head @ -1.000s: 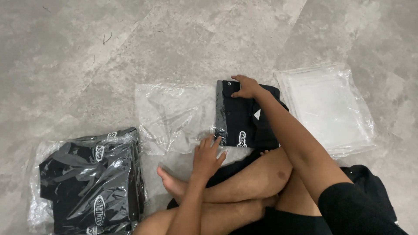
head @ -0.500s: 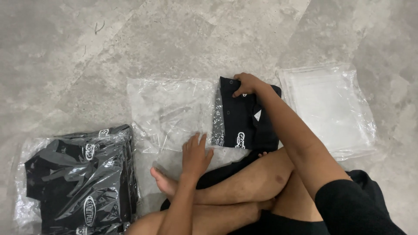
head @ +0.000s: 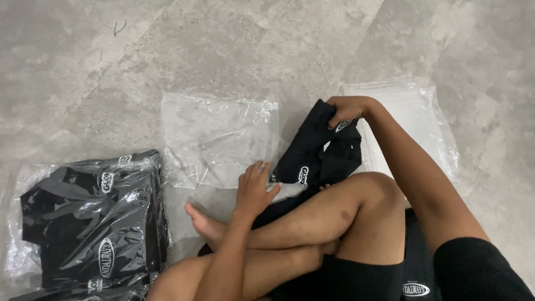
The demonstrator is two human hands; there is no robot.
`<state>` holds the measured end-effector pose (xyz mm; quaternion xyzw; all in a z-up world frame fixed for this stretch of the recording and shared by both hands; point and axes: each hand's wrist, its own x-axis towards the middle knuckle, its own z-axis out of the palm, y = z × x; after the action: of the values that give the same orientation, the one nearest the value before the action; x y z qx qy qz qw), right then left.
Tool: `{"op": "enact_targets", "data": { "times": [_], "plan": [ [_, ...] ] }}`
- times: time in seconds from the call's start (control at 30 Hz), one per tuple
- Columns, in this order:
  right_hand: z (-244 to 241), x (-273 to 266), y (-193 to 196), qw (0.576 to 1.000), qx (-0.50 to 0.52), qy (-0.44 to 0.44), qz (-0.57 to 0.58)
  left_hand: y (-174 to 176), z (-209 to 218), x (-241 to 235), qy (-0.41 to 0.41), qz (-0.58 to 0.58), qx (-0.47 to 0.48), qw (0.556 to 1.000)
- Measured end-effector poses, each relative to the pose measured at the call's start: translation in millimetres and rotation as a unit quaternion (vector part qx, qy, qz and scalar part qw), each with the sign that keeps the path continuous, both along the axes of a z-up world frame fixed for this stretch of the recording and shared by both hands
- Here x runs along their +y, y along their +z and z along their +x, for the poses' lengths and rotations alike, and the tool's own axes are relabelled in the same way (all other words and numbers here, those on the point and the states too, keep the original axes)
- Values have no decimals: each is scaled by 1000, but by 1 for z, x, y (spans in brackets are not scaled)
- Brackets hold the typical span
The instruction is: The person sits on the floor and folds a black shirt, then places it into a clear plastic bag. They seal the bag and set it aside, repeating the process with another shirt.
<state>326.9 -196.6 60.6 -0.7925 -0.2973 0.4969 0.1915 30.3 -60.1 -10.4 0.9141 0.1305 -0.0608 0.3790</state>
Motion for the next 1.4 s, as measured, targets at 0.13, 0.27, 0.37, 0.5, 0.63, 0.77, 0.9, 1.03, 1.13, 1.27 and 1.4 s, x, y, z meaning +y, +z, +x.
{"op": "enact_targets", "data": {
  "times": [0.13, 0.27, 0.37, 0.5, 0.63, 0.77, 0.9, 1.03, 1.13, 1.27, 1.4],
  "plan": [
    [-26, -13, 32, 999, -8, 7, 37, 23, 2, -10, -24, -12, 41, 999],
    [-35, -21, 47, 998, -17, -4, 67, 32, 0, -11, -58, 7, 80, 995],
    [-38, -22, 49, 996, -17, -19, 85, 37, -2, -11, -66, 12, 58, 996],
    [-46, -16, 47, 991, -13, -22, 135, 0, 4, -28, -28, 29, -112, 993],
    [-59, -10, 35, 983, -25, -17, 180, 4, 3, -37, 53, -93, -127, 986],
    [-86, -1, 41, 973, -48, -10, 227, 20, 1, -38, 82, -198, -21, 977],
    [-101, -3, 22, 958, -160, -29, 235, 40, -4, -36, 118, -263, -28, 957],
    [-133, -4, 24, 931, -236, -5, 277, 11, 7, -30, 200, -349, -7, 916],
    [-148, -11, 8, 900, -294, 43, 319, -17, 11, -26, 258, -395, -37, 881],
    [-160, -24, -17, 866, -362, 156, 307, -4, 6, -19, 303, -478, -16, 824],
    [-188, -23, -3, 889, -352, 238, 169, 15, 3, -20, 300, -622, 7, 723]
  ]
}}
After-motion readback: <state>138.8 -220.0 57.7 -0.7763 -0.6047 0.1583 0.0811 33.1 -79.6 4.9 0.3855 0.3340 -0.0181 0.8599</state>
